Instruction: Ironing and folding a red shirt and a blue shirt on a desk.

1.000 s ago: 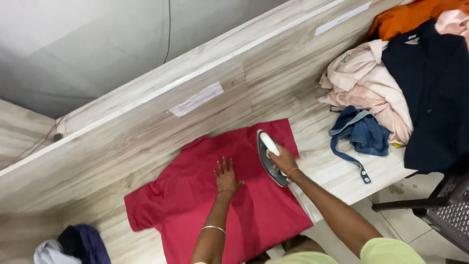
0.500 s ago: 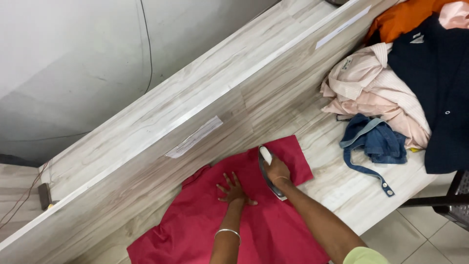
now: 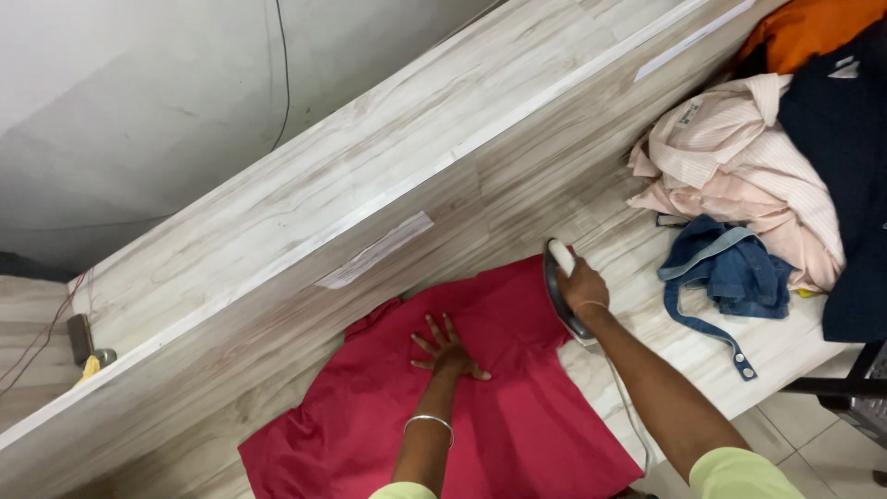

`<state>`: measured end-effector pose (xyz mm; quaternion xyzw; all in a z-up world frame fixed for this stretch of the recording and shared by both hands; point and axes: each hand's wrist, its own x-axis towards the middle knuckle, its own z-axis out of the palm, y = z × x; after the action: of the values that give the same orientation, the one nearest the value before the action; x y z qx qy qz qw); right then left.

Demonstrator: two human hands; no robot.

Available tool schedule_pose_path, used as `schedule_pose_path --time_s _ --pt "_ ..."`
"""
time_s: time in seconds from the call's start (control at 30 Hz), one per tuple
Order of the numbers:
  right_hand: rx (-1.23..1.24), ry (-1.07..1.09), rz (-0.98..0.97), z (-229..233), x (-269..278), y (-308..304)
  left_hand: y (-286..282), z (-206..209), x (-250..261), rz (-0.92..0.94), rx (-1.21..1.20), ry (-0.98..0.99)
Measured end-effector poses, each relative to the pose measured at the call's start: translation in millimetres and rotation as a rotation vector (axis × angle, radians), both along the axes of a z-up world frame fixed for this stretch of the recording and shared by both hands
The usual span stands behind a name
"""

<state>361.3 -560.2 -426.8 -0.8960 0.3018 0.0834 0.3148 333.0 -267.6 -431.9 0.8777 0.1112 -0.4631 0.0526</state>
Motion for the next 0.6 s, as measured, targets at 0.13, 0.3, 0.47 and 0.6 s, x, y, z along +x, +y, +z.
schedule_pose_path --time_s 0.13,0.3,0.47,0.6 --pt "-0.053 0.076 0.067 4 17 -28 4 -1 0 -0.004 -0.030 -0.050" --pt "-0.035 0.051 0.190 5 25 -44 0 0 1 0.038 -0.009 -0.052" --pt "-0.164 -0.119 0.419 46 -5 -2 -3 3 -9 0.061 -0.015 -0.066" --pt "-0.087 0.030 0.665 70 -7 57 2 -20 -45 -0.140 0.051 -0.431"
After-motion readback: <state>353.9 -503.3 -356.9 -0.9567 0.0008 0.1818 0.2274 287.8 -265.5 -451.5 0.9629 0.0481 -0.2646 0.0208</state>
